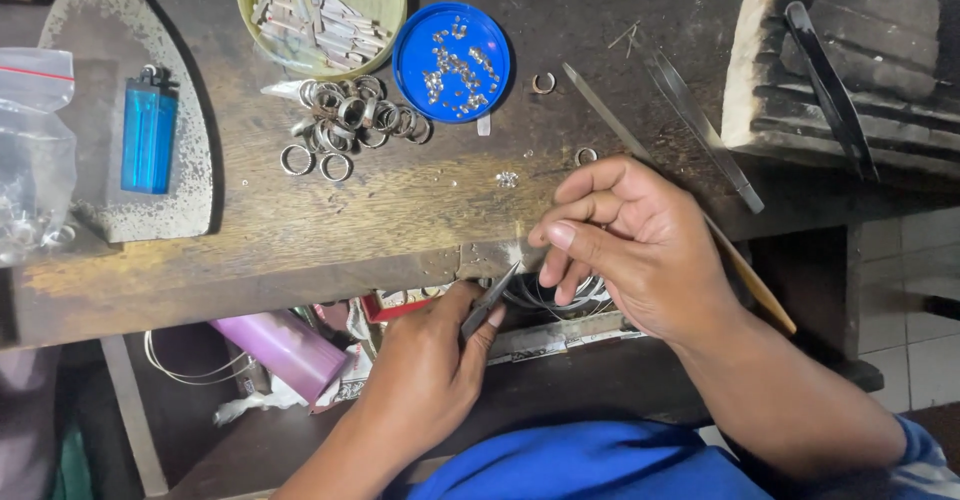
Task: Filing the edges of small metal rings using a hand file while holding them with pliers at a jewelry workbench.
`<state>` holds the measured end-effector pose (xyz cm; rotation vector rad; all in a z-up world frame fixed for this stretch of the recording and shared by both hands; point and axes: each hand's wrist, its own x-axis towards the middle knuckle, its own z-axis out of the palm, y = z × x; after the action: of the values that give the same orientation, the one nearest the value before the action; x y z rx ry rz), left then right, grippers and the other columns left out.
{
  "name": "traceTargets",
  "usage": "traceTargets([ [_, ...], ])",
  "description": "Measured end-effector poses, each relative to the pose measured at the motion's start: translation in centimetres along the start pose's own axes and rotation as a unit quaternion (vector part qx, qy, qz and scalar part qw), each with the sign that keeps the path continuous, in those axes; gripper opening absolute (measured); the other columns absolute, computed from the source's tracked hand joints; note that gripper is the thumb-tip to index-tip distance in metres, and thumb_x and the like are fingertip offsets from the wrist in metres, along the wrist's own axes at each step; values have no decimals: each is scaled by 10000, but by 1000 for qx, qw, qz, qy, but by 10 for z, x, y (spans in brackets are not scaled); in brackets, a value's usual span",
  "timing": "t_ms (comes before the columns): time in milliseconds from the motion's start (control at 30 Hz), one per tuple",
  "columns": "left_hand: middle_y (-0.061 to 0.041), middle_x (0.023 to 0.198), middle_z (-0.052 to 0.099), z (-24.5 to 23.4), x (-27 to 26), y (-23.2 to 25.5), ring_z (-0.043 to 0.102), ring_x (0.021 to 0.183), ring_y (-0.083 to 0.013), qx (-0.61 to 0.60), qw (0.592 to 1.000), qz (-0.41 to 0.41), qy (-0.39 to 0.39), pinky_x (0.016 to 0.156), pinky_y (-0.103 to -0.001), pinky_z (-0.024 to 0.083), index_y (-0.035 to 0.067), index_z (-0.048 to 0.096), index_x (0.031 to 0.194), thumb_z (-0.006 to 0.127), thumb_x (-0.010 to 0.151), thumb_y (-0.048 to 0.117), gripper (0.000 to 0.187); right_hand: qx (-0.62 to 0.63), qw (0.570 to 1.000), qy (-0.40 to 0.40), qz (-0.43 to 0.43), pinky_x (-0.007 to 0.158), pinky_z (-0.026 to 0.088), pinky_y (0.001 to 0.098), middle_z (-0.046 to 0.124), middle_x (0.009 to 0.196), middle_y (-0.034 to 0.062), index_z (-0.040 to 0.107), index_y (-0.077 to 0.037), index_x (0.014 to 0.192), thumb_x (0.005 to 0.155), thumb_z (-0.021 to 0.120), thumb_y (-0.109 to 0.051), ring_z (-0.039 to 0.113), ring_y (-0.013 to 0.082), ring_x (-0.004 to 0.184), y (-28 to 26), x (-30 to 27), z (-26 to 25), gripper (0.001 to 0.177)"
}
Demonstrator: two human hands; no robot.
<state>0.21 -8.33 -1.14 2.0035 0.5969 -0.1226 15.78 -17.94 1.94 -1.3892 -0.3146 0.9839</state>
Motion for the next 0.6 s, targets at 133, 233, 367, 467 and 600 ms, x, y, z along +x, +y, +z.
traceTargets([
  [133, -89, 508, 545, -1, -1, 1, 537, 444, -299, 0, 1000, -2, -5, 445, -359, 373, 93, 490, 841, 481, 854, 226, 134, 10, 1000, 17, 18, 352, 486, 255, 616, 697, 195, 466, 36, 913, 746, 584, 50, 602, 227, 483, 1, -1, 3, 205],
  [233, -101, 516, 559, -1, -2, 2, 543, 460, -319, 11, 1000, -9, -8, 445, -376, 367, 103, 498, 856, 480, 854, 243, 141, 17, 999, 27, 18, 329, 468, 247, 610, 664, 183, 466, 42, 906, 724, 611, 39, 594, 218, 466, 1, -2, 4, 232],
  [367, -105, 535, 561, -2, -3, 3, 538, 476, -327, 10, 1000, -2, 2, 454, -378, 368, 100, 489, 837, 480, 854, 242, 143, 16, 1000, 23, 2, 341, 456, 227, 619, 682, 194, 463, 36, 921, 721, 605, 61, 584, 203, 474, 1, -4, 5, 247],
  [467, -114, 548, 567, -1, -2, 2, 542, 496, -340, 21, 1000, -5, -2, 461, -390, 372, 103, 480, 832, 475, 856, 248, 147, 4, 999, 37, 0, 345, 443, 217, 624, 674, 204, 468, 34, 913, 710, 615, 58, 571, 188, 472, 4, -4, 7, 251],
  [600, -134, 569, 587, 0, -2, 1, 557, 540, -372, 48, 999, -3, -2, 466, -426, 389, 97, 490, 872, 473, 851, 261, 166, -21, 998, 54, 4, 359, 441, 219, 619, 633, 187, 478, 31, 901, 708, 615, 64, 576, 182, 470, 6, -5, 9, 238],
])
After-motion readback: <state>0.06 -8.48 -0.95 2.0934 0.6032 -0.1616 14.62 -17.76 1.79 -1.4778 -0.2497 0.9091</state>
